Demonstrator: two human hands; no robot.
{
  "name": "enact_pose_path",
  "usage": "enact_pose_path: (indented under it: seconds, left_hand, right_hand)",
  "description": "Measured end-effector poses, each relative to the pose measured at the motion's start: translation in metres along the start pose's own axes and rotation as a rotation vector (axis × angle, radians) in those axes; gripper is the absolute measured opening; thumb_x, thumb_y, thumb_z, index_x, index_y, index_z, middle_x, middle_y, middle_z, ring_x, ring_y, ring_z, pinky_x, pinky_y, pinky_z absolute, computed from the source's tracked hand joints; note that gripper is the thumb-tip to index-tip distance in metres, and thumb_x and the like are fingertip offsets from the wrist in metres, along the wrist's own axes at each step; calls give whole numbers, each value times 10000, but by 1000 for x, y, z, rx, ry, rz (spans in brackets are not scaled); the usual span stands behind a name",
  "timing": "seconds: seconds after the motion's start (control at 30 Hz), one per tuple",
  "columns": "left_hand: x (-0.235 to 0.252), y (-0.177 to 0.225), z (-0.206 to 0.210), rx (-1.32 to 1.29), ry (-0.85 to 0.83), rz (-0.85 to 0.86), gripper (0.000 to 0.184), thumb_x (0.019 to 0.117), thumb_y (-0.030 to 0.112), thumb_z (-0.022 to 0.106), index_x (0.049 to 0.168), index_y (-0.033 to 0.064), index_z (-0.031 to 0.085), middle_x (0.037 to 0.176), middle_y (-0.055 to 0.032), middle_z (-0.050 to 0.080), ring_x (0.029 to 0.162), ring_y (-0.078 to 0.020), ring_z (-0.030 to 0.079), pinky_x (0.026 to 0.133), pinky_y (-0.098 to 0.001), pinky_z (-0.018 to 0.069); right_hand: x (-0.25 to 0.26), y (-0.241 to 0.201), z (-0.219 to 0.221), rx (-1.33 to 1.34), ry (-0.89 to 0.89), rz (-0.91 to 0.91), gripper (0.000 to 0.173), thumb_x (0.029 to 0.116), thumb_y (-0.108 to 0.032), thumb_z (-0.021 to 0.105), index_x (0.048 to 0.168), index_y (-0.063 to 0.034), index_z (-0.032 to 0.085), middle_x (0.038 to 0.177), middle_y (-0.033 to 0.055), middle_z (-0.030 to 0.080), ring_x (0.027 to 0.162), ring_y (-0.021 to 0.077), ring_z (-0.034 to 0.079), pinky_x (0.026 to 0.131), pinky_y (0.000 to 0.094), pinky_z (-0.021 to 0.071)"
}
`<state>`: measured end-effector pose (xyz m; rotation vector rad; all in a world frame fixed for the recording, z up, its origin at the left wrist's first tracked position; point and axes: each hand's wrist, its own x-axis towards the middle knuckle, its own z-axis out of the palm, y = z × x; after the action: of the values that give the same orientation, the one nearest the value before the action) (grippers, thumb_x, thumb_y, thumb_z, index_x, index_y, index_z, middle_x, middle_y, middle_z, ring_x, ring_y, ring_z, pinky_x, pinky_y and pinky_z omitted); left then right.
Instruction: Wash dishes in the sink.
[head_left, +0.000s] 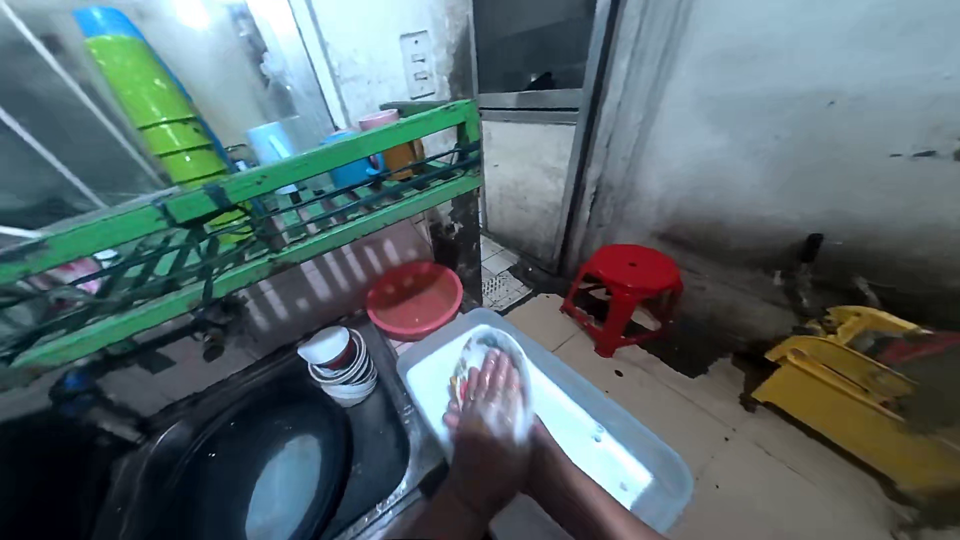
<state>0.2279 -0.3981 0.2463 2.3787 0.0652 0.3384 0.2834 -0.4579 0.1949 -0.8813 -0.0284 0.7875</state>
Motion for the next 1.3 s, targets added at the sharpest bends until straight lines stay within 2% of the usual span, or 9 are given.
enact_pose_path:
  seconds: [0.1, 0.23, 0.33, 0.47, 0.57, 0.73, 0.83, 1.03, 1.3]
  left_hand:
    - [6, -79, 8, -190, 358, -23, 497, 1000, 96, 511, 1443, -129, 485, 1487, -262, 524, 1429, -289, 481, 1217, -388, 347]
    - [-21, -176, -41, 150, 354, -490, 481, 1039, 58, 485, 1519, 28, 476, 1538, -163, 506, 1435, -275, 480, 1206, -444, 372]
    - [-44, -215, -66, 227, 315, -766, 488, 1055, 36, 426, 1542, -1, 417, 1537, -210, 489, 1420, -320, 495, 1198, -467, 374]
    - [-6, -158, -51, 233, 151, -515, 422, 1036, 23, 458, 1447, -13, 548, 1504, -206, 528, 1401, -322, 514, 1179, -461, 399]
    - [14, -84, 3, 144, -352, -115, 422, 1056, 86, 455, 1461, 0, 539, 1552, -152, 494, 1473, -251, 428, 1234, -406, 326]
    - [20, -33, 81, 337, -916, -128, 861, 913, 589, 680, 1506, 0, 475, 1619, -260, 336, 1510, -458, 272, 1174, -732, 167]
    - [17, -29, 86, 403, -946, -97, 784, 956, 608, 603, 1469, 20, 521, 1525, -300, 447, 1427, -506, 385, 1136, -735, 249]
    - [37, -44, 90, 223, -738, -275, 369, 1021, 126, 573, 1322, -88, 589, 1385, -293, 568, 1318, -437, 532, 1109, -564, 422]
    - [43, -18, 67, -19, -841, -485, 412, 1038, 163, 562, 1383, -60, 545, 1353, -280, 599, 1273, -396, 576, 1062, -563, 443]
  right_hand:
    - [0, -7, -10, -313, 129, -13, 381, 1044, -240, 534, 1355, -20, 543, 1071, 110, 701, 938, 172, 694, 825, 373, 591]
    - [-7, -42, -44, -789, 217, 8, 517, 965, -239, 669, 1411, -36, 504, 1147, 152, 678, 975, 215, 689, 860, 417, 580]
    - [-14, -57, -69, -1172, 283, -118, 542, 905, -257, 770, 1353, -1, 603, 1352, 234, 601, 1262, 359, 573, 1067, 546, 448]
    - [-16, -55, -84, -1301, 334, -434, 530, 858, -218, 802, 1286, 55, 651, 1388, 287, 575, 1333, 468, 500, 1121, 599, 388]
    - [-15, -54, -84, -1241, 354, -460, 541, 874, -213, 773, 1323, 48, 625, 1357, 285, 593, 1298, 429, 544, 1106, 567, 421]
    - [-15, -53, -83, -1245, 342, -498, 549, 872, -233, 762, 1318, 56, 625, 1356, 276, 602, 1294, 433, 548, 1109, 562, 420]
    - [-14, -53, -82, -1255, 350, -492, 567, 863, -237, 778, 1333, 40, 626, 1381, 263, 593, 1315, 431, 534, 1123, 550, 413]
    - [-14, -51, -90, -1166, 376, -560, 604, 832, -250, 773, 1354, 16, 623, 1397, 243, 588, 1323, 403, 532, 1125, 529, 414]
    - [-18, -50, -87, -1035, 379, -643, 605, 817, -251, 751, 1312, 70, 618, 1378, 272, 584, 1302, 379, 550, 1096, 514, 438]
